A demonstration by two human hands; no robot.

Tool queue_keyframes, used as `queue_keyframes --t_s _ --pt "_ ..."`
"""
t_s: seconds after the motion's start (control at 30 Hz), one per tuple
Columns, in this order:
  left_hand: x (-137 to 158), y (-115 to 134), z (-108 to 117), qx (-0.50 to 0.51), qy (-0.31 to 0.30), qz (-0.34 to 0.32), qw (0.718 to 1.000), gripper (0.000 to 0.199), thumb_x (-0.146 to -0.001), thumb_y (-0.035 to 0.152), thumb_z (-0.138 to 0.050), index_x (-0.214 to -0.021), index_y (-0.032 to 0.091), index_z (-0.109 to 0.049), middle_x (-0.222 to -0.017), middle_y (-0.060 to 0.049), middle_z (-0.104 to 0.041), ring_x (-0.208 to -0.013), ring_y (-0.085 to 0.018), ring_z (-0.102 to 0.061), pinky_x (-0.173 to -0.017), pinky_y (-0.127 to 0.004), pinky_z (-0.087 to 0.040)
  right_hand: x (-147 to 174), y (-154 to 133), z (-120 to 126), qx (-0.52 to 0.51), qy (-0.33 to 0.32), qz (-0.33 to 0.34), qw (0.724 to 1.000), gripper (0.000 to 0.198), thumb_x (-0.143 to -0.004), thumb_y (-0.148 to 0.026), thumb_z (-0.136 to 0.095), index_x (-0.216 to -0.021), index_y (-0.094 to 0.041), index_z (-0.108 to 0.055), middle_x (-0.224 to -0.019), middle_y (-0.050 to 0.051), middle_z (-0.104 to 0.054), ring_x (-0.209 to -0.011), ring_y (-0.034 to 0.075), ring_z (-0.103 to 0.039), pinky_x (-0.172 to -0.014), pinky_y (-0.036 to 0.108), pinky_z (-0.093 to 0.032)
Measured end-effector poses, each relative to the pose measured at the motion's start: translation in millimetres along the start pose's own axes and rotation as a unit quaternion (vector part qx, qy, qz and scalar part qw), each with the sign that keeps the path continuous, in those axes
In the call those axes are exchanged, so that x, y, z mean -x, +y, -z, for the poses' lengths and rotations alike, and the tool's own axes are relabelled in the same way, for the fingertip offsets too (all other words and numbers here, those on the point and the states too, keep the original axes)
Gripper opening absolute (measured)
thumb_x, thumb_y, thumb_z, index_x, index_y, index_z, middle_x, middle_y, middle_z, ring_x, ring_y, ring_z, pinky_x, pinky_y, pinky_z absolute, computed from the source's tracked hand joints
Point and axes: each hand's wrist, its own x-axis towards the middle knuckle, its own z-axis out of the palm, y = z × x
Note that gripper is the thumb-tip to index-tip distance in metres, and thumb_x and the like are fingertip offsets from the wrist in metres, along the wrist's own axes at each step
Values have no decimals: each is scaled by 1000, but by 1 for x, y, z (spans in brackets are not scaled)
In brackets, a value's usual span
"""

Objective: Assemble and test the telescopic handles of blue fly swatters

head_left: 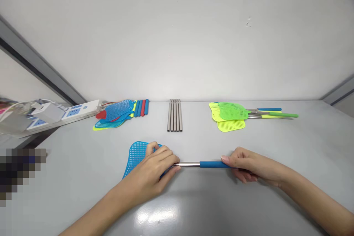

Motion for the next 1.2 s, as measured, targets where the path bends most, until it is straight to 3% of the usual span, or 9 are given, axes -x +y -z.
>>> queue_keyframes --t_s 1.2 --pt "-2 0 1 27 -34 20 999 17 -91 24 -33 -86 20 -49 -77 2 -50 -76 -13 -45 -81 -35 -23 -2 -1 -2 -32 19 -21 999 53 -75 -57 -48 -47 -12 -51 -35 -6 -31 -33 3 -25 -35 21 -12"
